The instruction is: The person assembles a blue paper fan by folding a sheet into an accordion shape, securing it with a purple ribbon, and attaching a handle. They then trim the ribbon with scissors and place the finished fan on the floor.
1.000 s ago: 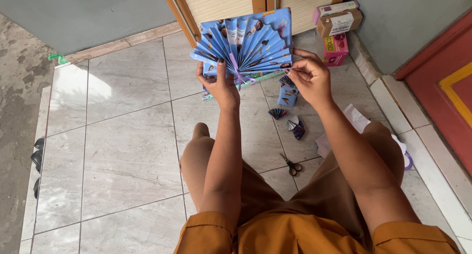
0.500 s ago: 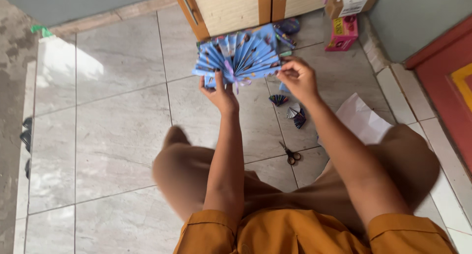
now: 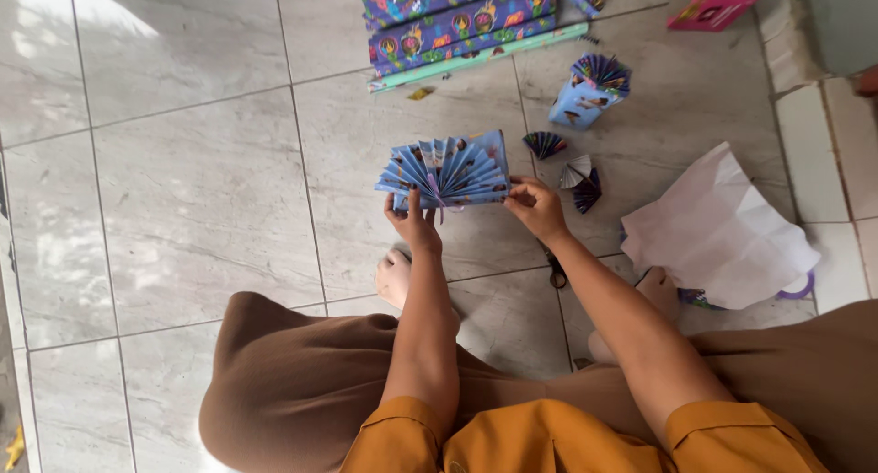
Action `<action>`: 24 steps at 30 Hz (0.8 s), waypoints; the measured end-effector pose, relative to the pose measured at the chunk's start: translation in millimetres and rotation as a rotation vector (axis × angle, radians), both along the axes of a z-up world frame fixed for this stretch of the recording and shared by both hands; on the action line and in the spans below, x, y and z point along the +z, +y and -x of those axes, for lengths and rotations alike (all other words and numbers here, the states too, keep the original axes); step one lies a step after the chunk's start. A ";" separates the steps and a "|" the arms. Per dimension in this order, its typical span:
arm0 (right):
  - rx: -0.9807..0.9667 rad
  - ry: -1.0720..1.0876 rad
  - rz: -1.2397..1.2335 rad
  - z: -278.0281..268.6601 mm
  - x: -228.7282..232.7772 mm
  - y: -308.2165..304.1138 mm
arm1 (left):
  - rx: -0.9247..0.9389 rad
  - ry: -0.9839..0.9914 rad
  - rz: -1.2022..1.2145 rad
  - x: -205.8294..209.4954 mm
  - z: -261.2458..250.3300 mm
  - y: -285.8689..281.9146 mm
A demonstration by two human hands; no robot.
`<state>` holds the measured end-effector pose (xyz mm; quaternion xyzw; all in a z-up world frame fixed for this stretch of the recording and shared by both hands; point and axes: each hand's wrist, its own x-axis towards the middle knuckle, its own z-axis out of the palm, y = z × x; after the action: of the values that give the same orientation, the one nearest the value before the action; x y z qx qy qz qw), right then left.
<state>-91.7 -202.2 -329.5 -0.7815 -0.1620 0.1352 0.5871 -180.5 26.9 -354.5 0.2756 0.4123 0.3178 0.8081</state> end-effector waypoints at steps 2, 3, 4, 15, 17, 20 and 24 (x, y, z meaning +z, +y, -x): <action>-0.011 0.062 -0.005 5.9 -13.2 -2.4 | -0.027 0.100 0.009 -11.3 5.5 -1.4; -0.016 0.067 0.006 6.9 -18.7 -3.8 | -0.045 0.112 0.021 -16.0 7.0 -1.6; -0.021 0.073 0.017 7.5 -23.8 -5.2 | -0.064 0.124 0.033 -20.5 7.9 -1.4; -0.083 0.091 0.104 14.9 -62.0 -15.7 | -0.190 0.199 -0.070 -59.9 13.9 -6.5; -0.094 0.081 0.114 18.8 -67.5 -15.7 | -0.193 0.189 -0.091 -58.9 18.0 -6.9; -0.115 0.098 0.178 21.9 -75.7 -18.7 | -0.191 0.224 -0.159 -59.0 23.3 -8.4; -0.146 0.142 0.142 23.3 -82.8 -22.5 | -0.250 0.376 -0.368 -61.7 24.2 -10.5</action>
<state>-115.0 -224.7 -412.3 -0.8192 -0.0526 0.1580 0.5487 -204.7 16.3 -416.3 0.5203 0.4530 0.2284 0.6870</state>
